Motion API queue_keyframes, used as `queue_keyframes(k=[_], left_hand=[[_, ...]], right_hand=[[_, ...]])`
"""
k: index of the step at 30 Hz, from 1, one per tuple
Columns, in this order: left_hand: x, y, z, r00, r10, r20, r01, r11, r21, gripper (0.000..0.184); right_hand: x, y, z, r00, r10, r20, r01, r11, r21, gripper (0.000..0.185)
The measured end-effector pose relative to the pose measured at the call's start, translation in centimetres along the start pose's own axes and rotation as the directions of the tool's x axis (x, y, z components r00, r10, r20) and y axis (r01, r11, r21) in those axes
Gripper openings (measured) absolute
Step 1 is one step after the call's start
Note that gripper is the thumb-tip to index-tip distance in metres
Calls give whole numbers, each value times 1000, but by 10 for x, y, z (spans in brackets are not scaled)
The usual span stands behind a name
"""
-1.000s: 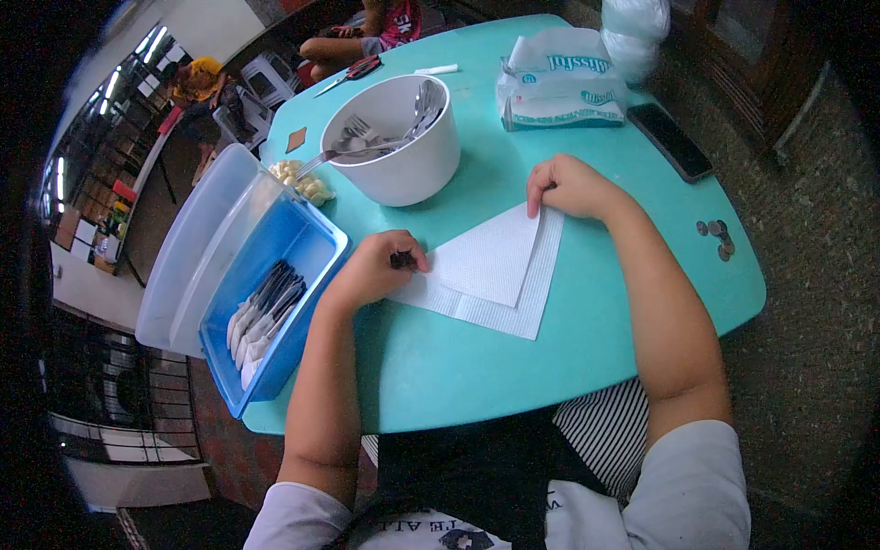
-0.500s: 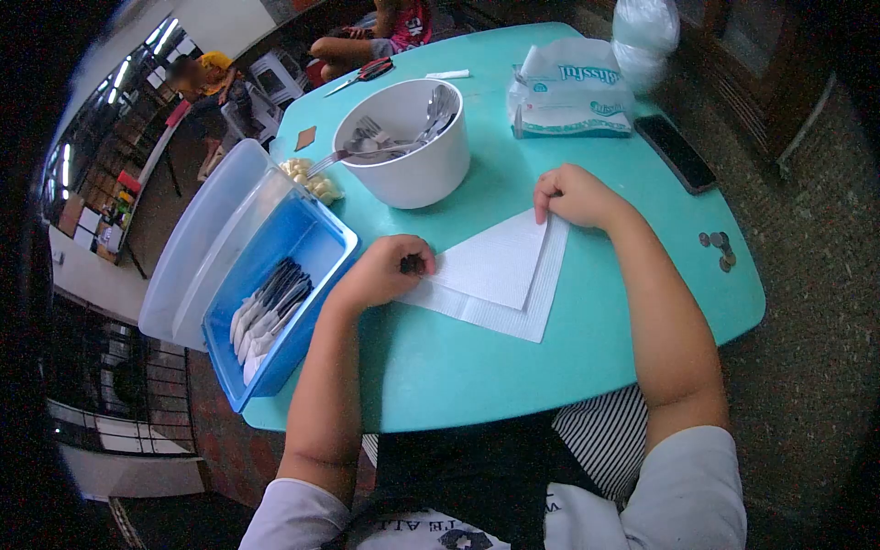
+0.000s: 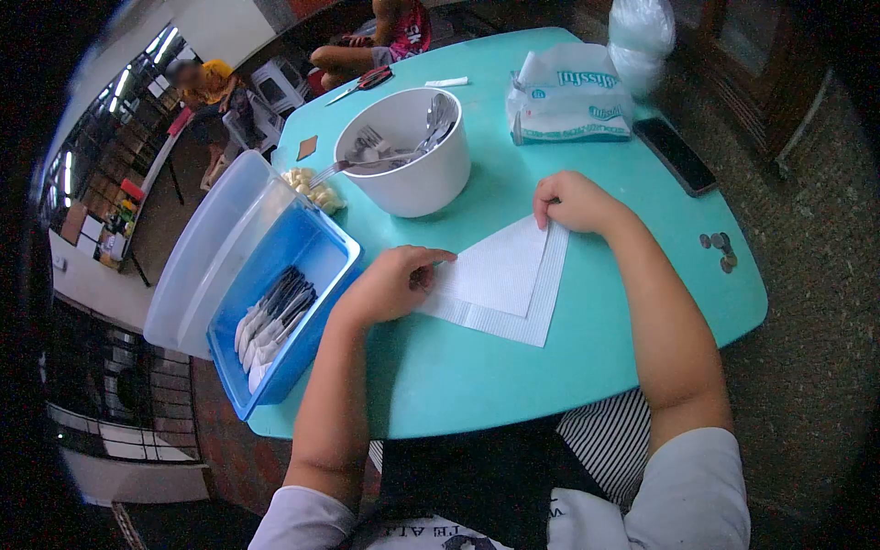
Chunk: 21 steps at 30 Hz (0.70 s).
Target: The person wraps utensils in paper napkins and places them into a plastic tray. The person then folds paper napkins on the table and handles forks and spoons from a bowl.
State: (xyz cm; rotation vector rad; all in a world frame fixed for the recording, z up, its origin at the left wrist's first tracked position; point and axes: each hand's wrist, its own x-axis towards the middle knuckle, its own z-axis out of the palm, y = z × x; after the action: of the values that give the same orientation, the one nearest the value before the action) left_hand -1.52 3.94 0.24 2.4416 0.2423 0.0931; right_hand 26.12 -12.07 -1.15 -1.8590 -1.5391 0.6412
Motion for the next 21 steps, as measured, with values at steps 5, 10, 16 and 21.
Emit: queue_keyframes(k=[5, 10, 16, 21], left_hand=[[-5, 13, 5, 1000, 6, -23, 1, 963, 269, 55], [-4, 31, 19, 996, -74, -45, 86, 908, 411, 51], [-5, 26, 16, 999, -41, -6, 40, 914, 403, 53], [-13, 23, 23, 995, -21, -96, 56, 922, 382, 51]], right_hand=[[0, -5, 0, 999, 33, -1, -32, 985, -168, 16], [-7, -46, 44, 927, -272, -258, 162, 911, -379, 22], [-32, -83, 111, 985, -172, 7, 150, 838, -524, 49], [-44, -57, 67, 996, 77, -52, -93, 789, -607, 58]])
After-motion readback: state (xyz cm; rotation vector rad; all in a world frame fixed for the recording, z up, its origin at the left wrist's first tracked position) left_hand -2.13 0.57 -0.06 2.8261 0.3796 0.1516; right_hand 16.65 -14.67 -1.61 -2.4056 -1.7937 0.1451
